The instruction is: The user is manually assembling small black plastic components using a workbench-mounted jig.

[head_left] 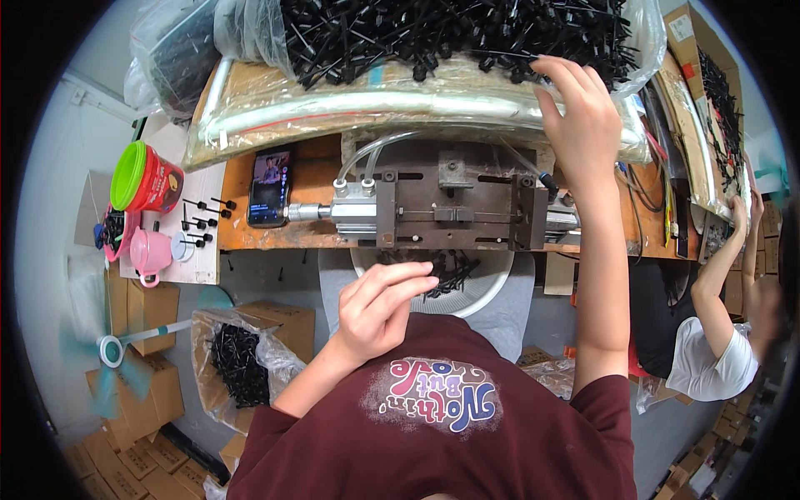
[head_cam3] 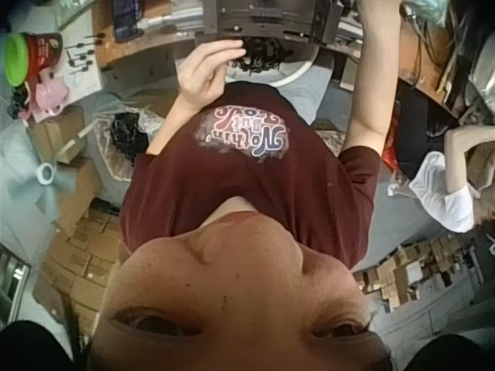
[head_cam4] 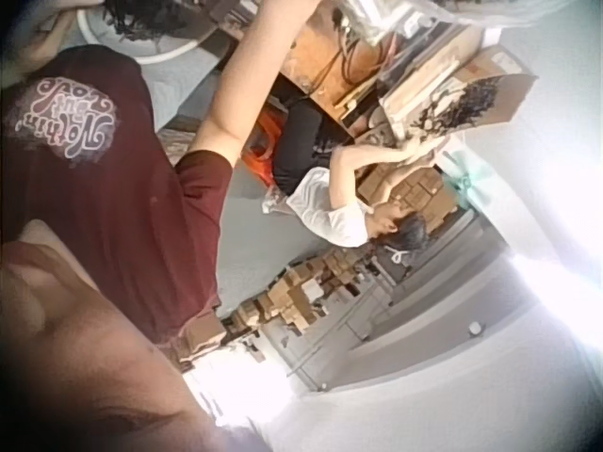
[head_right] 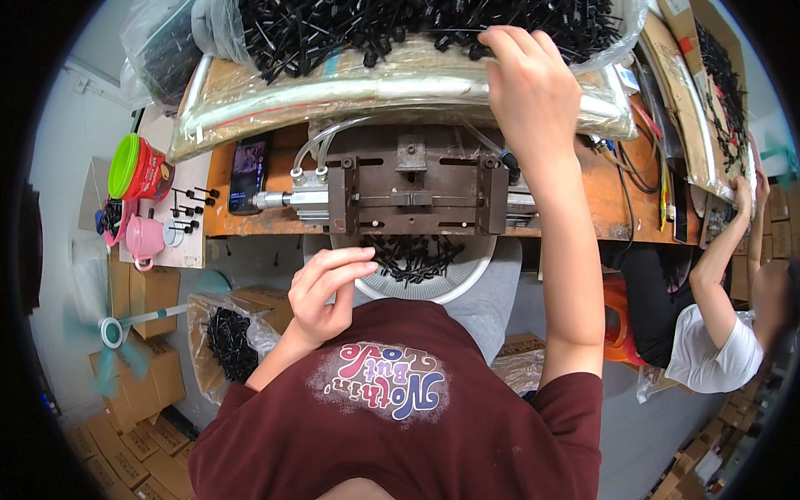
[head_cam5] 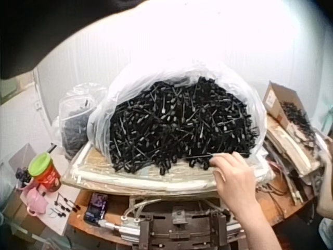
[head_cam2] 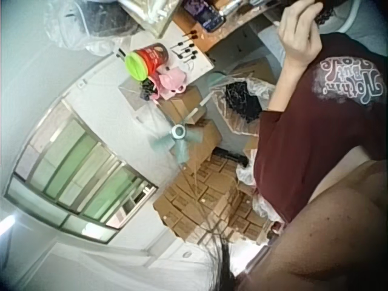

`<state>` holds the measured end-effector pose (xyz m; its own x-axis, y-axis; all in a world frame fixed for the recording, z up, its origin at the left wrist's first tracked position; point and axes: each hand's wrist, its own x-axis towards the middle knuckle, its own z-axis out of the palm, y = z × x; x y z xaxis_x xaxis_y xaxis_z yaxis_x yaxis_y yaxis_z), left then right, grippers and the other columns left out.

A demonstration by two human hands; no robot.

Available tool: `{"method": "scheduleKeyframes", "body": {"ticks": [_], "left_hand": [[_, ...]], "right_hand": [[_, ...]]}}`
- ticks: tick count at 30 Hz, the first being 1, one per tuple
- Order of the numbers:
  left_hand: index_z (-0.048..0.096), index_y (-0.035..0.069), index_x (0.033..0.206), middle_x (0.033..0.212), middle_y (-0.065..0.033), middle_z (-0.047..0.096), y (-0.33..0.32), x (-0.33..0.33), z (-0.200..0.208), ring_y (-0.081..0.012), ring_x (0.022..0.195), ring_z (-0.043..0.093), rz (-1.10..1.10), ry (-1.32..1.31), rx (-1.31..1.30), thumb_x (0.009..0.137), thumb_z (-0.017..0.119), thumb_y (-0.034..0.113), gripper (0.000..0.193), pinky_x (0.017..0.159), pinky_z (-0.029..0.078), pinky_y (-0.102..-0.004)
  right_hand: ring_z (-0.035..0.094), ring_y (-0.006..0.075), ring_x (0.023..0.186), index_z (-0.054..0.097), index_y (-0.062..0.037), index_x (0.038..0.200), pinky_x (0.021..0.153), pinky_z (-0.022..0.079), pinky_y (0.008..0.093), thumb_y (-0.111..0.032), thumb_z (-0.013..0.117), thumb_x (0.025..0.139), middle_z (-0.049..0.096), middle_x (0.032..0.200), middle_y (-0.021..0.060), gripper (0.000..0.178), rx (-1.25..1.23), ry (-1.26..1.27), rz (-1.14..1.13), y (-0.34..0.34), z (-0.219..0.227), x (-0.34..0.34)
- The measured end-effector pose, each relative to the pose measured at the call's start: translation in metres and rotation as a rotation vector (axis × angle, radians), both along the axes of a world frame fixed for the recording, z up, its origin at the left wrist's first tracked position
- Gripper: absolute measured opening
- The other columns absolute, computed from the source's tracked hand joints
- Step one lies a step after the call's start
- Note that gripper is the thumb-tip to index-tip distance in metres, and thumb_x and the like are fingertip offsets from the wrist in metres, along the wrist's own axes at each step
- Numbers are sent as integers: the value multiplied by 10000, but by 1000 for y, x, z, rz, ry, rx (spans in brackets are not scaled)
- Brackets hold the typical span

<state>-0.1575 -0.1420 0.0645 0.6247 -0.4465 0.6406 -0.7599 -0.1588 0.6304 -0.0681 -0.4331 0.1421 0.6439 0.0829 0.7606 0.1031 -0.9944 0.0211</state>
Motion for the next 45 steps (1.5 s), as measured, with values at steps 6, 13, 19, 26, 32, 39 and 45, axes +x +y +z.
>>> {"method": "scheduleKeyframes", "body": {"ticks": [6,13,19,26,32,39,45], "left_hand": [[726,40,1054,1082,-102,723,4,-1,-7,-231,773,705,-14,-102,32,675,668,-99,408,626,553,-314],[637,15,1169,1099,-119,712,45,21,-13,-267,1007,648,460,-167,-45,813,613,-68,367,887,484,-369],[601,35,1243,1143,-68,722,115,80,-35,-276,1215,545,755,-106,265,1067,279,322,466,1137,213,-474],[664,34,1179,1167,-114,705,146,142,-73,-339,1321,488,852,-7,536,1089,215,421,599,1205,93,-537],[713,54,1069,1076,-77,721,84,105,5,-254,1087,613,775,-89,-9,1037,467,201,289,1006,381,-368],[720,64,928,927,-68,721,-19,106,68,-253,880,671,229,-280,-15,839,721,52,90,822,484,-361],[708,88,1108,981,-83,670,-107,157,61,-256,896,675,170,-347,118,851,734,120,260,799,535,-351]], "right_hand": [[656,237,1012,703,-107,1037,828,554,372,-79,695,787,700,999,35,252,-112,174,-179,-20,0,44],[675,271,894,718,-112,1042,772,541,388,-171,707,851,698,940,52,199,5,124,-49,-5,-13,20],[493,118,521,686,-86,1197,529,432,289,-133,686,896,603,716,40,304,440,46,87,19,-15,-21],[354,52,523,668,-59,1253,463,308,221,-15,701,860,512,709,-17,397,610,3,230,55,-25,-74],[471,46,549,726,-27,921,475,339,210,12,811,767,570,706,2,180,812,108,269,63,-43,-113],[610,135,631,720,-21,1070,569,500,258,34,784,783,621,800,62,300,793,298,371,78,-62,-137],[670,287,966,676,-13,1045,816,567,381,-10,748,781,590,1278,168,274,450,431,373,87,-89,-144]]}}
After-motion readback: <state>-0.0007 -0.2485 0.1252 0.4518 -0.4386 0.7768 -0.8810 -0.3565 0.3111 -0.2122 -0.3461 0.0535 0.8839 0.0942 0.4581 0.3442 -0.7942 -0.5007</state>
